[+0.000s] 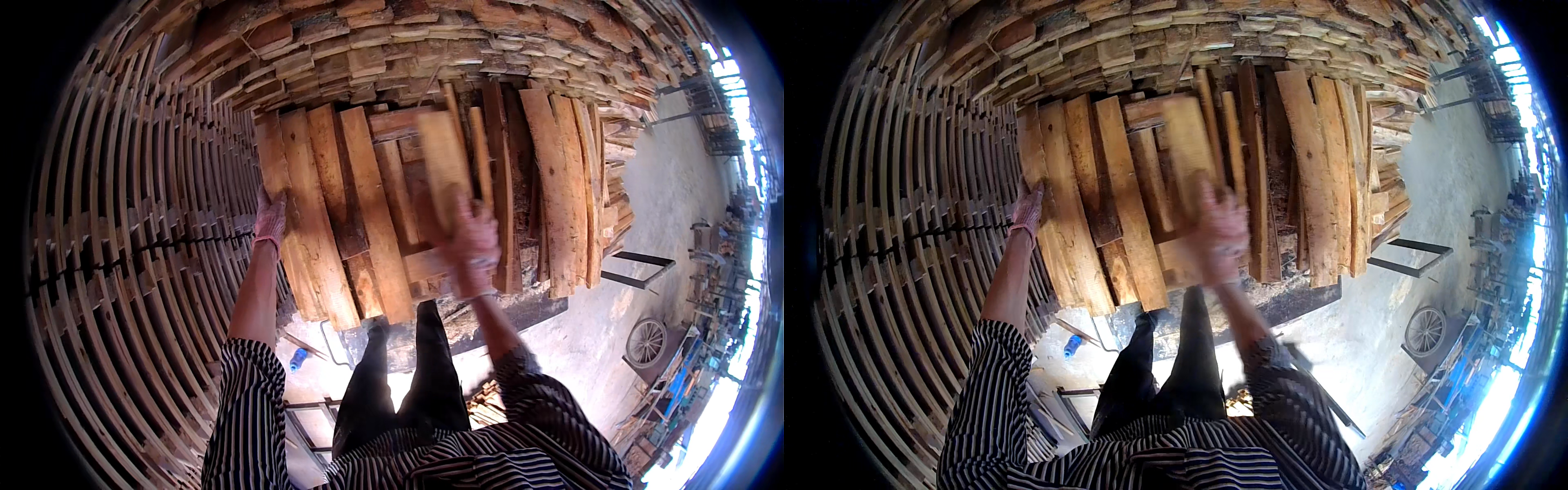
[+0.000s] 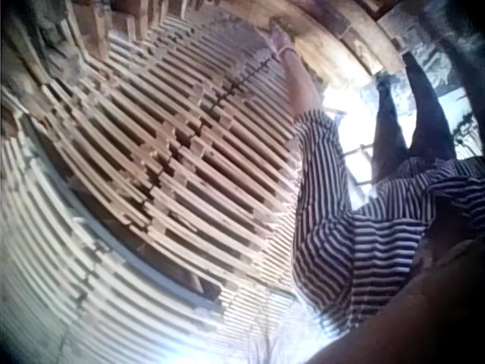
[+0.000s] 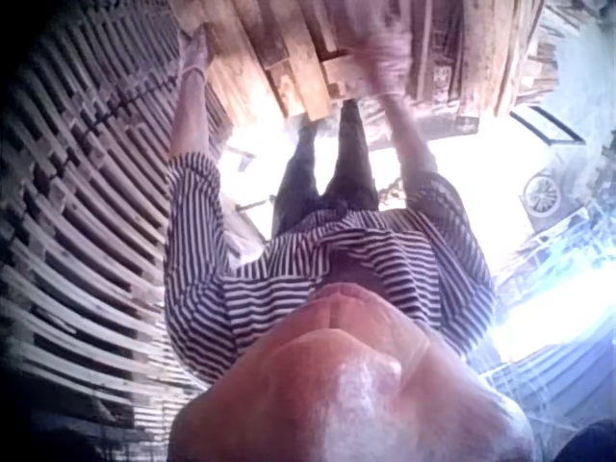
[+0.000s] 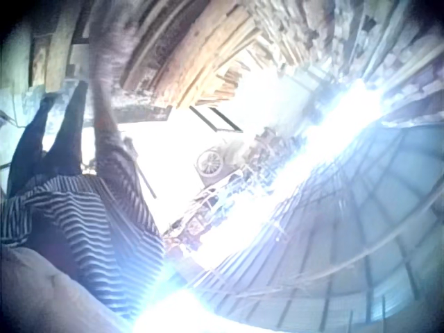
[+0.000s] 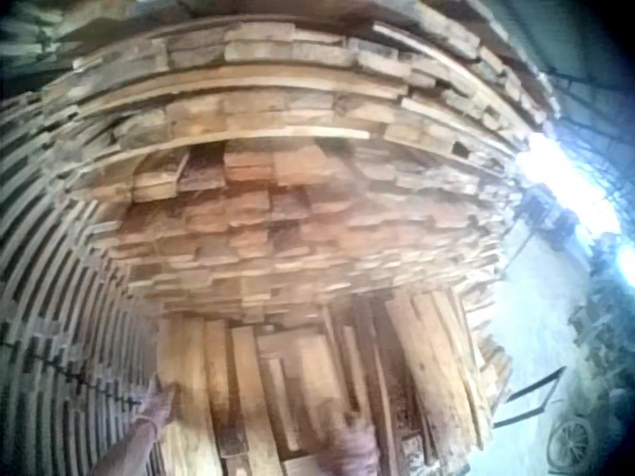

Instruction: The person repeatedly picks up wooden planks from a large pile and stacks them onto a metal rack. The task involves lifting, aligning, and placing the planks one by one to build a neat stack. The person wears gloves and works in a warehouse environment filled with lumber.

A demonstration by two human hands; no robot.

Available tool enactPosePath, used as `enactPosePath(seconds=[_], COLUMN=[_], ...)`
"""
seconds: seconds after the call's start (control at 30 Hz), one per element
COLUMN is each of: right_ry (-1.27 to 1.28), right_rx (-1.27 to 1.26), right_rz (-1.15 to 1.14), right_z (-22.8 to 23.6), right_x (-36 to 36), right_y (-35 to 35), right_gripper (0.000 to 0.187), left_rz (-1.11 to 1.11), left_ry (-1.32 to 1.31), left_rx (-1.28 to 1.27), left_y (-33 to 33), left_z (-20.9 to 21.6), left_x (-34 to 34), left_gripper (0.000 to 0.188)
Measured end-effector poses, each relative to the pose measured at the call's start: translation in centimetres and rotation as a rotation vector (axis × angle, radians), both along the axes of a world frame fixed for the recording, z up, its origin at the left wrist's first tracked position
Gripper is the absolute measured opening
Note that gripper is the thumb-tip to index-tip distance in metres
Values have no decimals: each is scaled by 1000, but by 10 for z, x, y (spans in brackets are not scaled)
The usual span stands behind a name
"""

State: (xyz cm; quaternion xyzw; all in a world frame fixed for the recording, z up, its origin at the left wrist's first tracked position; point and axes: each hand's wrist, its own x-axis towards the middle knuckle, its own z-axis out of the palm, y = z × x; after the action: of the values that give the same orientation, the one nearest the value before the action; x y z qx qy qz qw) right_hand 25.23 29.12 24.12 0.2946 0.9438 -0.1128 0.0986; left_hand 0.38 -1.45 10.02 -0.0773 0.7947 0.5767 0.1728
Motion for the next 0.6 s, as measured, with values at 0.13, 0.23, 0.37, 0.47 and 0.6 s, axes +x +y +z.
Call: enactPosePath(seconds=[0.13,0.23,0.37,0.47,0.6], right_ry=[28,-144,297,154,72], right_rx=[-65,-285,459,221,68], right_rz=[197,278,-14,-364,-427], right_z=[-65,-65,-137,-75,-75], right_x=[-25,-42,-8,-21,-3], right_y=[-86,-87,2,51,99], right_gripper=[69,71,79,92,100], left_rz=[-11,-92,-14,-16,-65], left_ry=[-47,-42,-26,20,-52], left_rx=[-146,-265,-51,-88,-18], left_y=[13,-8,11,-7,35], left_z=[15,11,2,-2,2], left_x=[3,-6,-1,1,7], left_gripper=[62,62,64,65,68])
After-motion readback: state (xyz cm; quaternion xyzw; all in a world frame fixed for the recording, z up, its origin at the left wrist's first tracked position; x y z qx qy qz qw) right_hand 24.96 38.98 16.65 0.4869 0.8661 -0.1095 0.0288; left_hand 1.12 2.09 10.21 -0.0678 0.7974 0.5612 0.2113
